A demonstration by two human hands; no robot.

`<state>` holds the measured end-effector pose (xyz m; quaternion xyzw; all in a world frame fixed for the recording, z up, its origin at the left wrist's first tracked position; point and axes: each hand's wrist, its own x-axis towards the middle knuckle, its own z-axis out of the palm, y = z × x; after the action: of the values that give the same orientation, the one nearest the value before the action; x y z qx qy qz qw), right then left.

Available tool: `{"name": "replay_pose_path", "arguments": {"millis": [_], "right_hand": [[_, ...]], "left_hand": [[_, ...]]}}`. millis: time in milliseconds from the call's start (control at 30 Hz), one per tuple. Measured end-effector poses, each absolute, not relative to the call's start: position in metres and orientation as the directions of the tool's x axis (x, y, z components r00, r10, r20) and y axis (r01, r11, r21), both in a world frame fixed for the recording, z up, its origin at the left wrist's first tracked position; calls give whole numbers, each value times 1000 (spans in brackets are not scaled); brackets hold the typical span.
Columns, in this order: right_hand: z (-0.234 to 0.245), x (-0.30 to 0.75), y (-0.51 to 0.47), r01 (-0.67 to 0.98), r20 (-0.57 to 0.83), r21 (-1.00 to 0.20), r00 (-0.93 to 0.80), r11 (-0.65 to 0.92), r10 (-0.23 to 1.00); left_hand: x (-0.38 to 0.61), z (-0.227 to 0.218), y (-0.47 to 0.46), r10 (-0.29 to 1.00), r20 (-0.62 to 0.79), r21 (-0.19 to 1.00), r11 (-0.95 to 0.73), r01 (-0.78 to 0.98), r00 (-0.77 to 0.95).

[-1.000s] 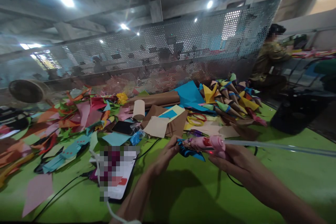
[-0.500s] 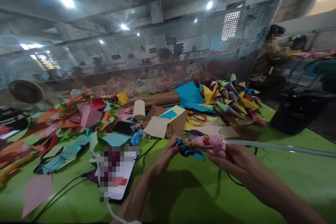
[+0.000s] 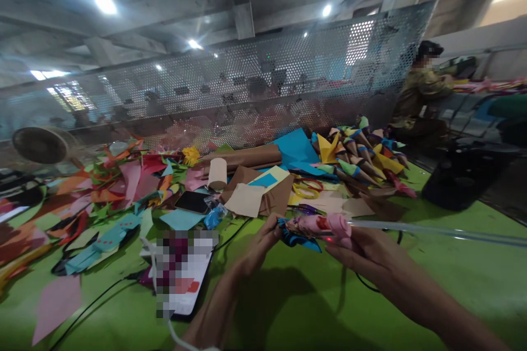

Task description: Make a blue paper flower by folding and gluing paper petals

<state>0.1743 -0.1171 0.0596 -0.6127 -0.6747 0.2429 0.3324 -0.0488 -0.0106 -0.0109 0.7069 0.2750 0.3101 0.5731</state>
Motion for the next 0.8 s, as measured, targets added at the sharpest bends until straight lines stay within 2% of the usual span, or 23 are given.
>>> {"name": "replay_pose_path", "arguments": {"millis": [300,500,733,800], "right_hand": [[61,173,-117,622,129,-775,-13,109,992],[53,183,-117,485,123,-868,10,102,992],[47,209,-119,287,-16,-955,207,-76,978],[42,220,-122,295,9,-951,327,-94,945]], "left_hand": [[-50,-10,-11,746,115,984,-178,30,656],[-49,-14,-9,772,100,987,-157,37,628],[-48,-20,-6,776,125,991,-124,-45,618],[-48,-24,-5,781,115,993,-112,-44,614]]}}
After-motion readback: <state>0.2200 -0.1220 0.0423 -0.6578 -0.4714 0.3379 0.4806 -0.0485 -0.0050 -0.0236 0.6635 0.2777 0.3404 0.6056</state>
